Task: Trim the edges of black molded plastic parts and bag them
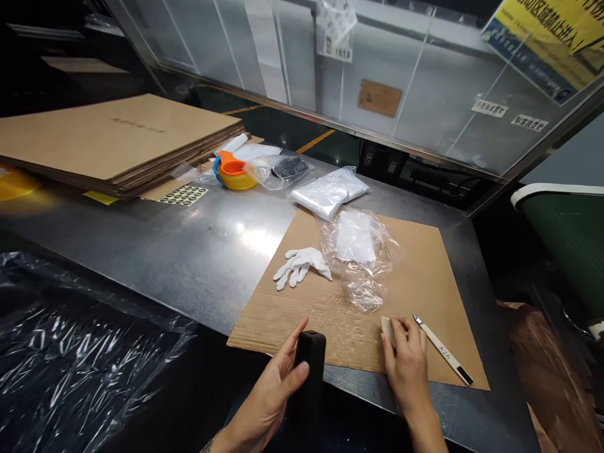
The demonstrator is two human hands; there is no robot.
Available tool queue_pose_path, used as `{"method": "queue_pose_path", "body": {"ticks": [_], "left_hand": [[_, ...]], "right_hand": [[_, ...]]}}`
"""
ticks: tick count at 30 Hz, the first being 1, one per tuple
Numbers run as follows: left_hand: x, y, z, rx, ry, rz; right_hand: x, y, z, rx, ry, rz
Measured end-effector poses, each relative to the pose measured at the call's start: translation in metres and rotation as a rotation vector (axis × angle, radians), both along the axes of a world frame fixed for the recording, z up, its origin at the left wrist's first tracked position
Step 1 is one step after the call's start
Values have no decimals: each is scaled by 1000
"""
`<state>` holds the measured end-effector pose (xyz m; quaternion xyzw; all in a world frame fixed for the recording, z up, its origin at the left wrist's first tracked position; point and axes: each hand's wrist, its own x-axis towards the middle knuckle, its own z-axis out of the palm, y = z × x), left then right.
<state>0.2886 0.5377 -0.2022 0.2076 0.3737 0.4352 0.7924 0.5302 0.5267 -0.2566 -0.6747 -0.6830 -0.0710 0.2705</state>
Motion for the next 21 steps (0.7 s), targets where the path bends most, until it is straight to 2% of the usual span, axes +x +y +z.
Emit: {"method": "queue_pose_path", "body": {"ticks": [2, 4, 6, 9, 12, 14, 17, 21], "left_hand": [[1, -2, -1, 38, 122, 8], [1, -3, -2, 34, 199, -36], [2, -2, -2, 29, 239, -59], [2, -2, -3, 20, 299, -11], [2, -3, -3, 9, 335, -30], [3, -4, -1, 4, 333, -83], [5, -4, 4, -6, 341, -132], [4, -5, 6, -45, 326, -156]], "right_hand": [[8, 8, -13, -74, -26, 11], [16, 10, -21, -87, -33, -10], [30, 5, -23, -77, -37, -83], [59, -7, -24, -71, -65, -224], [88, -20, -30, -149, -136, -355], [100, -25, -35, -212, -155, -378], [107, -26, -38, -246, -115, -346], [100, -25, -30, -224, -26, -373]]}}
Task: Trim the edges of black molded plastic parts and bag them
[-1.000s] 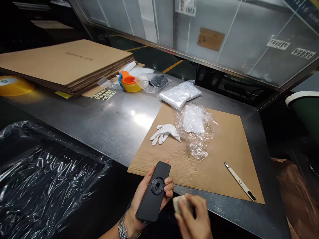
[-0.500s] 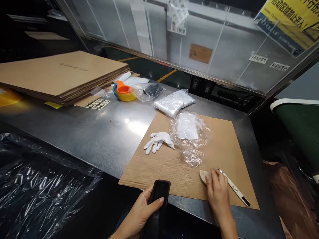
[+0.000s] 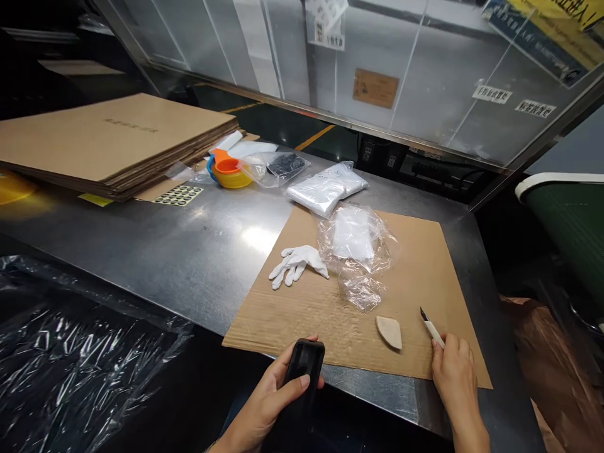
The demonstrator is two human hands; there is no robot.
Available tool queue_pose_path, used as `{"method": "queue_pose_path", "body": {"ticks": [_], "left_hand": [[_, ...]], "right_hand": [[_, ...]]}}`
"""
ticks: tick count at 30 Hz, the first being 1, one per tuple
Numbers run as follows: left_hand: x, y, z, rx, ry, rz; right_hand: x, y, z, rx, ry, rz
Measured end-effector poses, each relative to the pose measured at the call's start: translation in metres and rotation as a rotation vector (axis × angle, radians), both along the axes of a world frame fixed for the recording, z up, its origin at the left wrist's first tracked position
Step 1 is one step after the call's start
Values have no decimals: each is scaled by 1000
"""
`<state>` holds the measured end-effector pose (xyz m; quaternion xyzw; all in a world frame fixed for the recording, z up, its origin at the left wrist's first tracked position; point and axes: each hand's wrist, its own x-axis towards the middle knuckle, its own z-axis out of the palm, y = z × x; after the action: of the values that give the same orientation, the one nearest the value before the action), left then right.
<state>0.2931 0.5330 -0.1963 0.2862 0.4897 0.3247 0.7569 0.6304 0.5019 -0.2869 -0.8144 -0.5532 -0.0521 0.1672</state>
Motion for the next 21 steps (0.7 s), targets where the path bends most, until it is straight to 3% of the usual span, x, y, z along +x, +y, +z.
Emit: {"method": "queue_pose_path", "body": {"ticks": [4, 7, 9, 14, 21], "left_hand": [[-3, -1, -5, -9, -16, 7], [-3, -3, -8, -4, -21, -24], [-3, -4, -8, 26, -44, -40], [-2, -8, -4, 113, -35, -55], [-10, -11, -13, 204, -81, -127]], "right_hand": [[-28, -6, 19, 58, 104, -97], [-67, -12, 39, 75, 381, -97], [-96, -16, 52, 84, 567, -3], [-155, -19, 79, 44, 775, 316], [-188, -5, 98, 112, 918, 477]]}}
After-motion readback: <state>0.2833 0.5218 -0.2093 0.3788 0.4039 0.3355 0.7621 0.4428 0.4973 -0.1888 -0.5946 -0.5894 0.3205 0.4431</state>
